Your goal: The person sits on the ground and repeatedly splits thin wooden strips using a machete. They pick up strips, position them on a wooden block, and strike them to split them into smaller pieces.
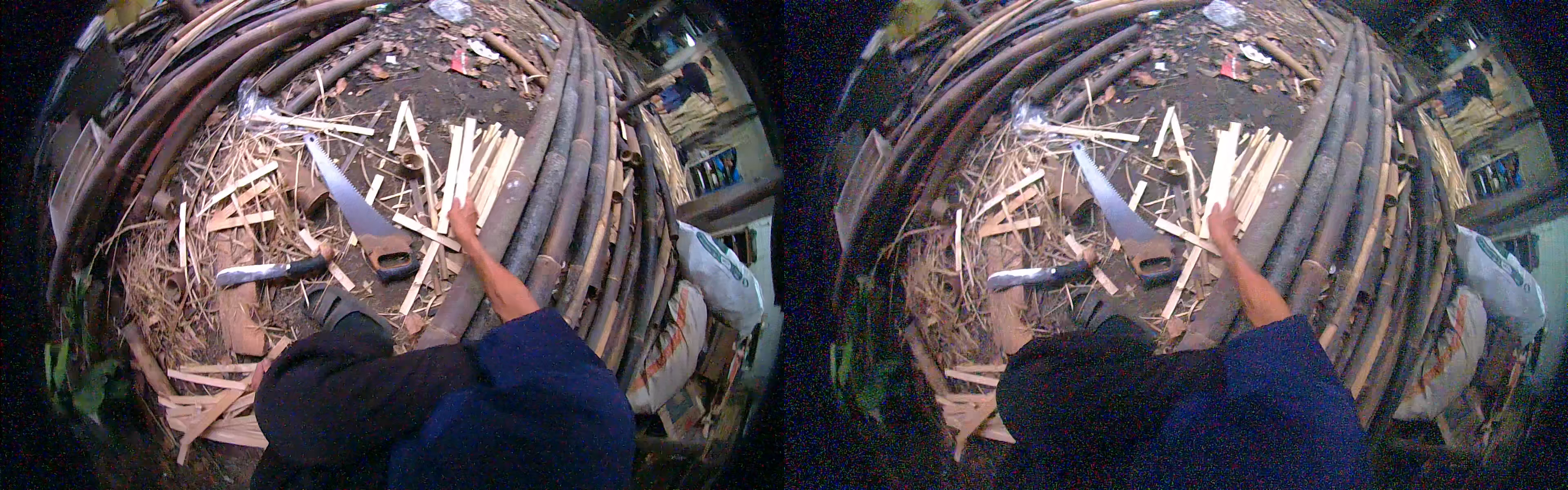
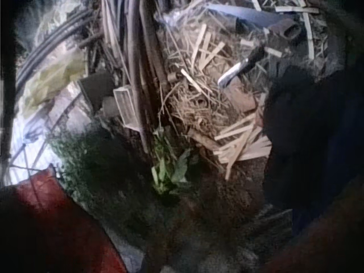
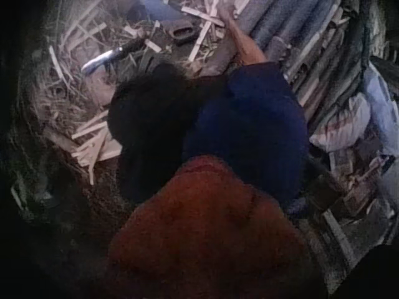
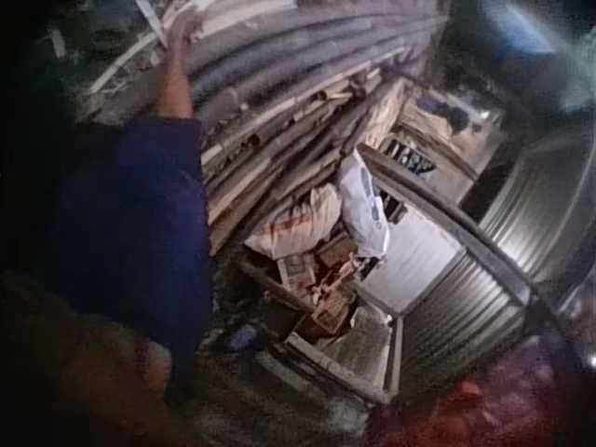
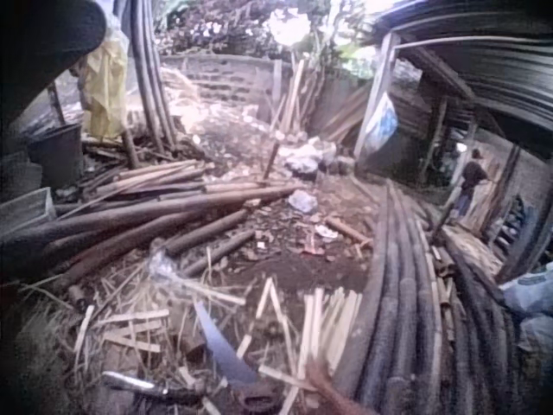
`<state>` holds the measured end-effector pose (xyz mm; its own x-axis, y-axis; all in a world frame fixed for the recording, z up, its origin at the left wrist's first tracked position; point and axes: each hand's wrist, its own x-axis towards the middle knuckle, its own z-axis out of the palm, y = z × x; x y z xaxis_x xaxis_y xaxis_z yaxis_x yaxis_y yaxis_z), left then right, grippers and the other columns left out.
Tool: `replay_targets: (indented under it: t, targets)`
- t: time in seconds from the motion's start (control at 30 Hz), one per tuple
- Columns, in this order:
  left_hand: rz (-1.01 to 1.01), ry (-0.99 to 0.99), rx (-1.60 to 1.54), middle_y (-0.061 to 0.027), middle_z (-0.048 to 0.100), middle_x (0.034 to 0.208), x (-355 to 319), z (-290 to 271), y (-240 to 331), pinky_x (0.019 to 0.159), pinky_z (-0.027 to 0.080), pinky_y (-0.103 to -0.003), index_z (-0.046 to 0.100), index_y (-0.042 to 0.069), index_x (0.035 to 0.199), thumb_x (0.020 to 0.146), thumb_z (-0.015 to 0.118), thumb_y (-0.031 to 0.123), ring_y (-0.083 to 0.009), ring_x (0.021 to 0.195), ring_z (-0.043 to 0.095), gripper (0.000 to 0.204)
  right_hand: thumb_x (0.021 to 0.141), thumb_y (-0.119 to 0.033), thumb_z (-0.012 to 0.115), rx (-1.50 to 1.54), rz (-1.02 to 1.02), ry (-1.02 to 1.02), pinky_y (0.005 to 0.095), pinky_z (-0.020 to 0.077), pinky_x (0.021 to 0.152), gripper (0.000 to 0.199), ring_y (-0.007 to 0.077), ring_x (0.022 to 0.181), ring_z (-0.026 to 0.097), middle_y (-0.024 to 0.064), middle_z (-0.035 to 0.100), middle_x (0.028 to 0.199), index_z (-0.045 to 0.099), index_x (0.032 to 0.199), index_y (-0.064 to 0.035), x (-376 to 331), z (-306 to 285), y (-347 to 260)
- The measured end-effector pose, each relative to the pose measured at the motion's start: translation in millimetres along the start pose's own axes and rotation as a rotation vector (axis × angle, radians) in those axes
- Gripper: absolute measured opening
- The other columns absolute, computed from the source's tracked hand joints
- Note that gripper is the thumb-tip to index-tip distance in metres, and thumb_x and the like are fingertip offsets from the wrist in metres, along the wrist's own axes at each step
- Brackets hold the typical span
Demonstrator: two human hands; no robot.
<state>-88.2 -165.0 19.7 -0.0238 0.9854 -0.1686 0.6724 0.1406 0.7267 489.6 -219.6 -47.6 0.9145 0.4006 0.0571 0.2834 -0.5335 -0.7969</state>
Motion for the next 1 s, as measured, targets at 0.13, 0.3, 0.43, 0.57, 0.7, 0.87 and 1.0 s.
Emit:
replay_targets:
  t: [0.13, 0.3, 0.43, 0.57, 0.7, 0.87, 1.0]
  targets:
    - [-0.045, -0.006, 0.027, -0.0088, 0.041, 0.064, -26.2, -30.3, -58.6, 0.059, 0.040, -0.033, 0.055, -0.004, 0.082, 0.093, 0.050, 0.015, -0.0164, 0.061, 0.039, 0.022, 0.085, -0.029, 0.051, -0.418, -0.035, 0.098, 0.0471, 0.0418, 0.091, 0.056, 0.0402, 0.105, 0.052, 0.0284, 0.053, 0.115, 0.042, 0.129, 0.0047, 17.4, 13.9, -6.5]
    - [0.010, 0.303, 0.196, -0.0206, 0.061, 0.086, -25.7, -67.6, -129.3, 0.074, 0.043, -0.043, 0.063, -0.004, 0.090, 0.088, 0.055, 0.019, -0.0362, 0.080, 0.056, 0.024, 0.092, -0.018, 0.049, -0.223, -0.785, -0.315, 0.0419, 0.0405, 0.093, 0.037, 0.0366, 0.108, 0.050, 0.0215, 0.052, 0.119, 0.050, 0.126, -0.0020, -60.4, 83.1, -71.9]
    - [-0.086, 0.488, 0.164, -0.0214, 0.061, 0.088, 8.6, -97.7, -123.7, 0.077, 0.044, -0.043, 0.061, -0.004, 0.095, 0.084, 0.058, 0.012, -0.0370, 0.083, 0.057, 0.020, 0.091, -0.024, 0.052, -0.298, -0.851, -0.754, 0.0436, 0.0375, 0.099, 0.048, 0.0413, 0.119, 0.043, 0.0260, 0.041, 0.131, 0.040, 0.134, -0.0034, -135.8, 129.5, -117.3]
    - [-0.257, 0.574, 0.259, -0.0248, 0.059, 0.101, 38.1, -105.5, -143.6, 0.079, 0.045, -0.045, 0.054, -0.003, 0.108, 0.082, 0.065, 0.021, -0.0393, 0.092, 0.056, 0.037, 0.091, -0.031, 0.054, -0.374, -0.893, -0.894, 0.0446, 0.0397, 0.096, 0.055, 0.0420, 0.118, 0.043, 0.0251, 0.042, 0.131, 0.037, 0.137, -0.0057, -159.3, 168.7, -100.9]
    - [-0.447, 0.396, 0.228, -0.0257, 0.063, 0.096, 76.3, -102.1, -131.0, 0.074, 0.048, -0.048, 0.040, 0.001, 0.119, 0.076, 0.071, 0.029, -0.0422, 0.090, 0.061, 0.061, 0.088, -0.037, 0.057, -0.457, -1.163, -0.635, 0.0450, 0.0349, 0.099, 0.060, 0.0362, 0.114, 0.047, 0.0210, 0.045, 0.129, 0.039, 0.136, -0.0066, -178.9, 164.5, -133.9]
    - [-0.853, 0.631, 0.088, -0.0279, 0.061, 0.104, 107.1, -100.9, -142.3, 0.084, 0.047, -0.048, 0.034, -0.004, 0.128, 0.079, 0.061, 0.022, -0.0429, 0.099, 0.060, 0.062, 0.086, -0.030, 0.059, -0.403, -1.312, -0.869, 0.0458, 0.0370, 0.095, 0.052, 0.0359, 0.108, 0.049, 0.0197, 0.052, 0.119, 0.046, 0.128, -0.0018, -182.4, 195.9, -139.6]
    - [-0.334, 0.958, -0.749, -0.0119, 0.055, 0.093, 101.6, -83.5, -109.8, 0.075, 0.050, -0.035, 0.017, 0.005, 0.142, 0.086, 0.056, 0.009, -0.0192, 0.077, 0.053, 0.069, 0.078, -0.020, 0.065, -0.412, -1.099, -1.032, 0.0457, 0.0438, 0.082, 0.047, 0.0404, 0.099, 0.055, 0.0232, 0.058, 0.104, 0.048, 0.118, -0.0011, -177.3, 199.9, -140.0]
